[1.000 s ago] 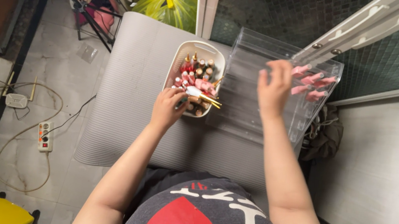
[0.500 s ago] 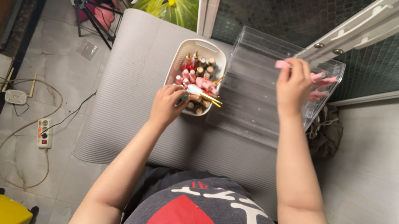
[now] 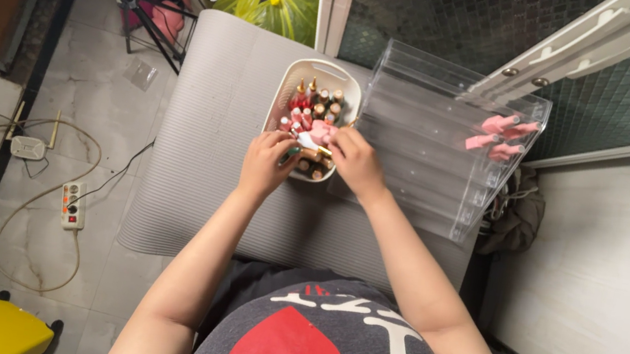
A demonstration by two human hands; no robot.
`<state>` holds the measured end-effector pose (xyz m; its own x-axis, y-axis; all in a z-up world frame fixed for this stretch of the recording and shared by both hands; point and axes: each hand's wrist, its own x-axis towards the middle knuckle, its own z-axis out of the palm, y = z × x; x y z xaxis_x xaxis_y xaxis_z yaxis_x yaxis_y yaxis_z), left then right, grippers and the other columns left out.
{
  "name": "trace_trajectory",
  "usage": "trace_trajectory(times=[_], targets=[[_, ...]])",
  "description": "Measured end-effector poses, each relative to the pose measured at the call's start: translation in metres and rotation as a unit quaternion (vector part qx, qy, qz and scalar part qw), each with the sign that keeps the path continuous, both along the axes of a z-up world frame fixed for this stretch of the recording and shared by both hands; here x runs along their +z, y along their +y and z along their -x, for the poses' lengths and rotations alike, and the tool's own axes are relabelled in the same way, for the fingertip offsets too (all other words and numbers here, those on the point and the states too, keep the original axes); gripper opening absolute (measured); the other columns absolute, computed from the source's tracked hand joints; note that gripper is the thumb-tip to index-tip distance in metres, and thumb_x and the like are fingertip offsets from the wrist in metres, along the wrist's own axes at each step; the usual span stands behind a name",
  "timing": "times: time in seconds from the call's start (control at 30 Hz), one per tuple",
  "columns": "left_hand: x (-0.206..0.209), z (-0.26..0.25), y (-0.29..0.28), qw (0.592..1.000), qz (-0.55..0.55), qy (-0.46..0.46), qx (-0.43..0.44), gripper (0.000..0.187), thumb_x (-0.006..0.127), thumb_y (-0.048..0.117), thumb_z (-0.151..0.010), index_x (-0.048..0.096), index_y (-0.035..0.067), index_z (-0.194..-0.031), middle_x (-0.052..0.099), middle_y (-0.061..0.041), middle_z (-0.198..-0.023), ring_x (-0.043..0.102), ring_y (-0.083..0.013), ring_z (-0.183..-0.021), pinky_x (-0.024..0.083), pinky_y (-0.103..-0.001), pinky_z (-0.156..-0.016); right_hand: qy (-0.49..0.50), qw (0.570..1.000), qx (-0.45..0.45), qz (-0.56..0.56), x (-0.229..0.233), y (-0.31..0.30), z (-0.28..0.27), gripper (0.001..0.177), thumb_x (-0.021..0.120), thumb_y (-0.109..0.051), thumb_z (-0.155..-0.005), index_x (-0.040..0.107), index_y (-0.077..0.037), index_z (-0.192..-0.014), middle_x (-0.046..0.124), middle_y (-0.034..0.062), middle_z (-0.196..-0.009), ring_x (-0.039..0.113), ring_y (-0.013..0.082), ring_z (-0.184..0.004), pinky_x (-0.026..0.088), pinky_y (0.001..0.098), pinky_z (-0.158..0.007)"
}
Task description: Sorting and organizing small nail polish bottles from a tray into a basket.
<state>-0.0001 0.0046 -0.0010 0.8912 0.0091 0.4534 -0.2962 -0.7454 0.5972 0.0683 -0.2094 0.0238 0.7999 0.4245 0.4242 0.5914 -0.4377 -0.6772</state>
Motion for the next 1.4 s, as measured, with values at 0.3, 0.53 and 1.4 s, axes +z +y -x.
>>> trace_trajectory(times=[0.3,0.53,1.4], targets=[[-0.004,-0.001,0.000,1.000,-0.005,-0.006,-0.002,0.022,0.082,0.012,-0.080,0.073,0.011,-0.100,0.070,-0.006,-0.109,0.065,-0.0298,-0.104,0.051,-0.043,-0.088,-0.106,0.967,-0.226,0.059,0.034,-0.095,-0.015,0.021,0.080,-0.008,-0.087,0.071,-0.009,-0.106,0.063,0.0115,-0.122,0.062,0.0328,-0.117,0.050,0.0431,-0.102],[-0.004,-0.001,-0.003,1.000,-0.004,0.002,-0.004,0.022,0.082,0.012,-0.080,0.074,0.010,-0.099,0.070,-0.006,-0.109,0.065,-0.0296,-0.103,0.051,-0.043,-0.086,-0.142,0.921,-0.340,0.123,0.031,-0.179,-0.030,0.035,0.081,-0.002,-0.082,0.071,-0.006,-0.115,0.060,0.0141,-0.124,0.057,0.0378,-0.113,0.045,0.0480,-0.101],[-0.003,0.005,-0.006,1.000,-0.011,-0.011,0.009,0.025,0.082,0.014,-0.079,0.073,0.011,-0.102,0.069,-0.006,-0.112,0.065,-0.0303,-0.105,0.051,-0.043,-0.087,-0.061,0.991,-0.101,0.070,0.001,-0.019,0.001,0.021,0.081,-0.016,-0.086,0.070,-0.007,-0.101,0.074,0.0094,-0.105,0.069,0.0293,-0.097,0.050,0.0409,-0.085]])
